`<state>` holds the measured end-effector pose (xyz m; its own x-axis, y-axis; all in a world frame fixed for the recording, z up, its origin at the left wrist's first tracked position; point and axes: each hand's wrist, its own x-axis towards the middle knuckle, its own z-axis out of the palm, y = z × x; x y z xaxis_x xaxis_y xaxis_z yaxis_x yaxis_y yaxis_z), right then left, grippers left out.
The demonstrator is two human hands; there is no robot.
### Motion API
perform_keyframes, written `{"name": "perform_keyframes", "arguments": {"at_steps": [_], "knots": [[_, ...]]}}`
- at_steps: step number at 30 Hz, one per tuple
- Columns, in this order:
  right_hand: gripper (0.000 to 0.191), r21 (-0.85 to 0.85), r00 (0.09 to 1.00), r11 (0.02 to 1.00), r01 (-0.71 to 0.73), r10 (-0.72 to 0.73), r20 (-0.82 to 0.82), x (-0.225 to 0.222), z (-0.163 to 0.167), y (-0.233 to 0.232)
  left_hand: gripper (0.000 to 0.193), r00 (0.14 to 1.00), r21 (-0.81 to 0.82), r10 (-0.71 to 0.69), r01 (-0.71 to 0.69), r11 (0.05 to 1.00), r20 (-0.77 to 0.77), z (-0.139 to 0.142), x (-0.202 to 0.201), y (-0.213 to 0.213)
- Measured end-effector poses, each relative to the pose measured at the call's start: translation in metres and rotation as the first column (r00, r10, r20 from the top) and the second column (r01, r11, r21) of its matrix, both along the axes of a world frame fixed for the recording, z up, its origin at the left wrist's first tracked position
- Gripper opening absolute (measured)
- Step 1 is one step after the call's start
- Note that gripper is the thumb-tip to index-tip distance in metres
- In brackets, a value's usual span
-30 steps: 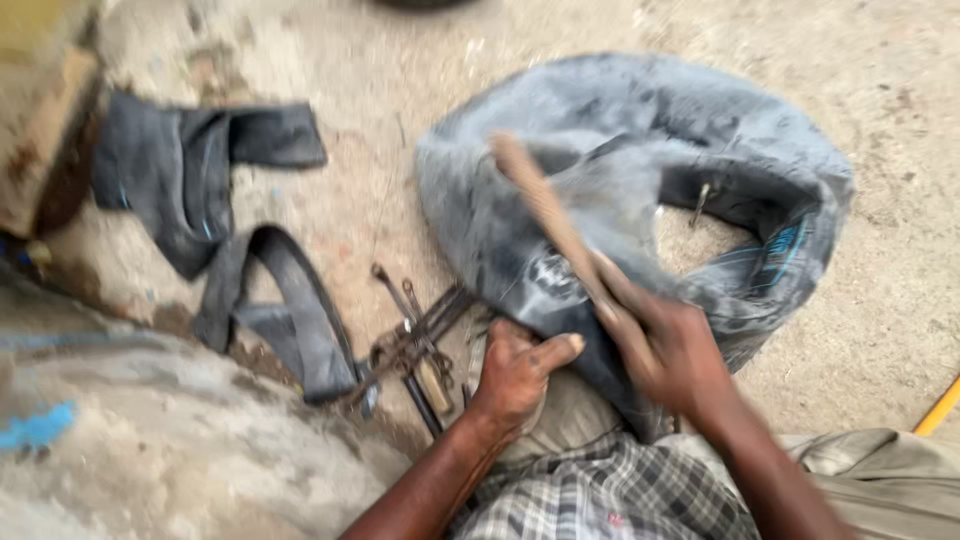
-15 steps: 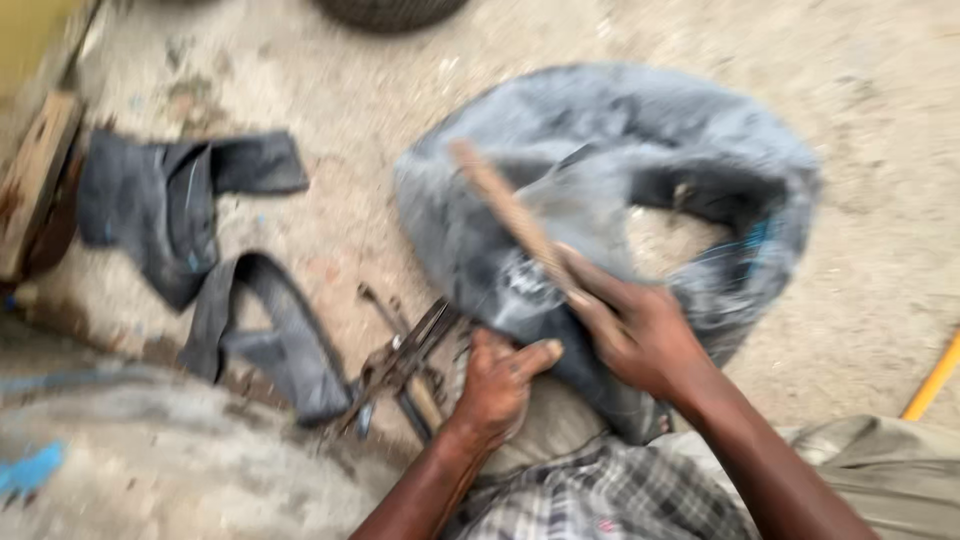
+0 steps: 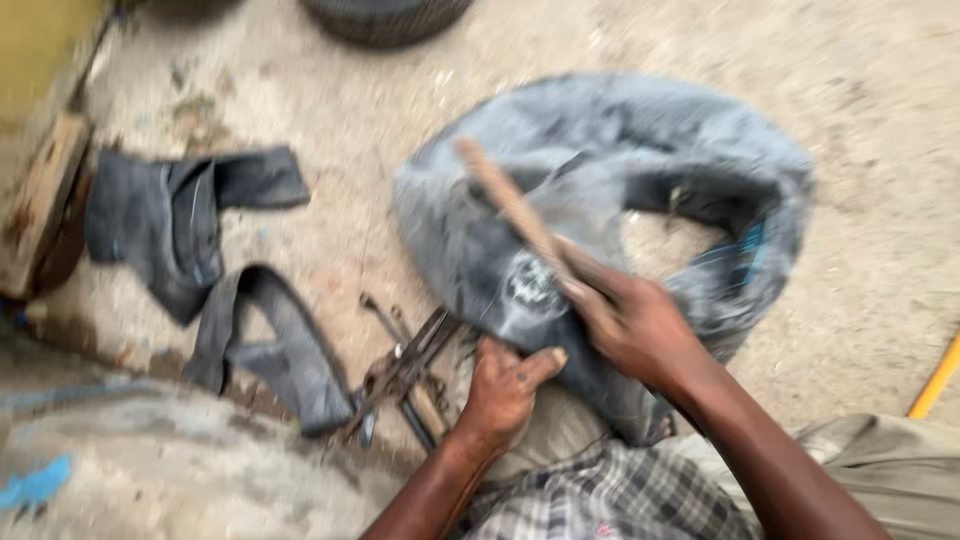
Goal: The person uses a wooden mallet to repeatedly strike a specific area on the inside of a tire inner tube. The person holds the tube steady with one hand while striking it with the other. The task appears to be part of a tire repair process.
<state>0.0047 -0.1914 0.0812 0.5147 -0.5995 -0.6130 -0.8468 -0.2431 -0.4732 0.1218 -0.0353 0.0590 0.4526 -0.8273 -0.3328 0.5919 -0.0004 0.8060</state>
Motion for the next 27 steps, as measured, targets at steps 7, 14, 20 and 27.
{"name": "perform_keyframes", "arguments": {"at_steps": [7,14,20,27], "knots": [[0.053,-0.155,0.852,0.976,0.156,-0.053,0.521,-0.058,0.047,0.035,0.048,0.99,0.119,0.091,-0.079,0.99,-0.104,-0.002,-0.008,0.003],[0.053,-0.073,0.994,0.993,-0.098,0.094,-0.051,-0.012,0.008,0.008,0.037,0.998,-0.058,-0.052,0.051,0.997,-0.023,-0.009,0.002,0.005],[0.051,-0.231,0.862,0.945,0.231,-0.089,0.5,-0.012,0.034,0.012,0.041,0.999,-0.097,0.036,-0.037,0.995,-0.012,0.009,-0.001,0.004],[0.053,-0.204,0.826,0.979,-0.01,0.123,0.55,-0.046,0.009,0.038,0.027,0.996,-0.054,-0.084,0.083,0.995,-0.005,-0.006,0.004,0.003]]}}
